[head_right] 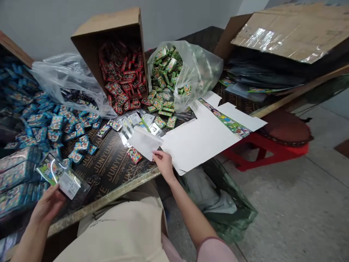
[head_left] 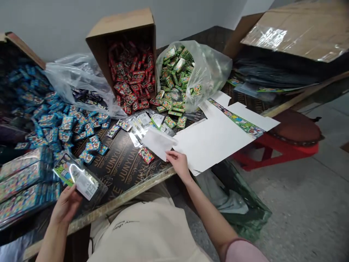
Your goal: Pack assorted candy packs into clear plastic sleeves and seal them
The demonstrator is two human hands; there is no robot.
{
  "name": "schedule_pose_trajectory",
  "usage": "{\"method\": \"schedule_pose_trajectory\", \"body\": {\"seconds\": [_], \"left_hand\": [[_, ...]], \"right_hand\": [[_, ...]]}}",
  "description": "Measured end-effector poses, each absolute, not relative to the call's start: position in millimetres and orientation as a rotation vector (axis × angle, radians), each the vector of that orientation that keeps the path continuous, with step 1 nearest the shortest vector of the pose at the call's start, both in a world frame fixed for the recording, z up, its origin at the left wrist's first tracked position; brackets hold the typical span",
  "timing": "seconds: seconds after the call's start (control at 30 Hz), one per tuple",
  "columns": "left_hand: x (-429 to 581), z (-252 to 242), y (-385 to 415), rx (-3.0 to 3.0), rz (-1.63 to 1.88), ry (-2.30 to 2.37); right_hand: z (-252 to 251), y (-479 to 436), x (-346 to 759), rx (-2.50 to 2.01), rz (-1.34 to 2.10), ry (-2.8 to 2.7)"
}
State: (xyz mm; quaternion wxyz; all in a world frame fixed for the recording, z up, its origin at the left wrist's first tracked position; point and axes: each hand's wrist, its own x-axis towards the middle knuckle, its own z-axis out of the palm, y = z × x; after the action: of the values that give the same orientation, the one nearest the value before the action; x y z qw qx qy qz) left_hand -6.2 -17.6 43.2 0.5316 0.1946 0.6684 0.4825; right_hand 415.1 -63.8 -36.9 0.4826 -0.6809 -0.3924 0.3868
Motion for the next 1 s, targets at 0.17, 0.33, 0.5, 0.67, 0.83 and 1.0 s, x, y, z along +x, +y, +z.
{"method": "schedule_pose_trajectory", "body": {"seconds": [0.17,0.33,0.5,0.67,0.83,1.0], "left_hand": [[-22.2,34.6,-33.2,0.44,1.128,1.382],[-27.8,24.9,-37.7,0.469,1.142,1.279],[-40.3,12.5,-50.5,0.443,1.177,1.277],[-54.7,2.9,-59.3,0.378,1.216,1.249],[-59.4,-1.2,-60.9,0.321,1.238,1.245],[-57.7,-5.6,-59.3,0.307,1.22,1.247]], "right_hand": [[-40.5,-71.1,396.5,-1.826,0.814,-1.214],[-26.7,-75.2,388.4,-2.051,0.43,-1.42],[-20.3,-67.2,362.2,-1.857,0.133,-1.627],[-27.3,-34.4,338.2,-1.948,0.219,-1.845],[-47.0,-16.0,335.7,-2.156,0.243,-1.896],[-48.8,-22.2,346.4,-2.013,0.222,-1.866]]}}
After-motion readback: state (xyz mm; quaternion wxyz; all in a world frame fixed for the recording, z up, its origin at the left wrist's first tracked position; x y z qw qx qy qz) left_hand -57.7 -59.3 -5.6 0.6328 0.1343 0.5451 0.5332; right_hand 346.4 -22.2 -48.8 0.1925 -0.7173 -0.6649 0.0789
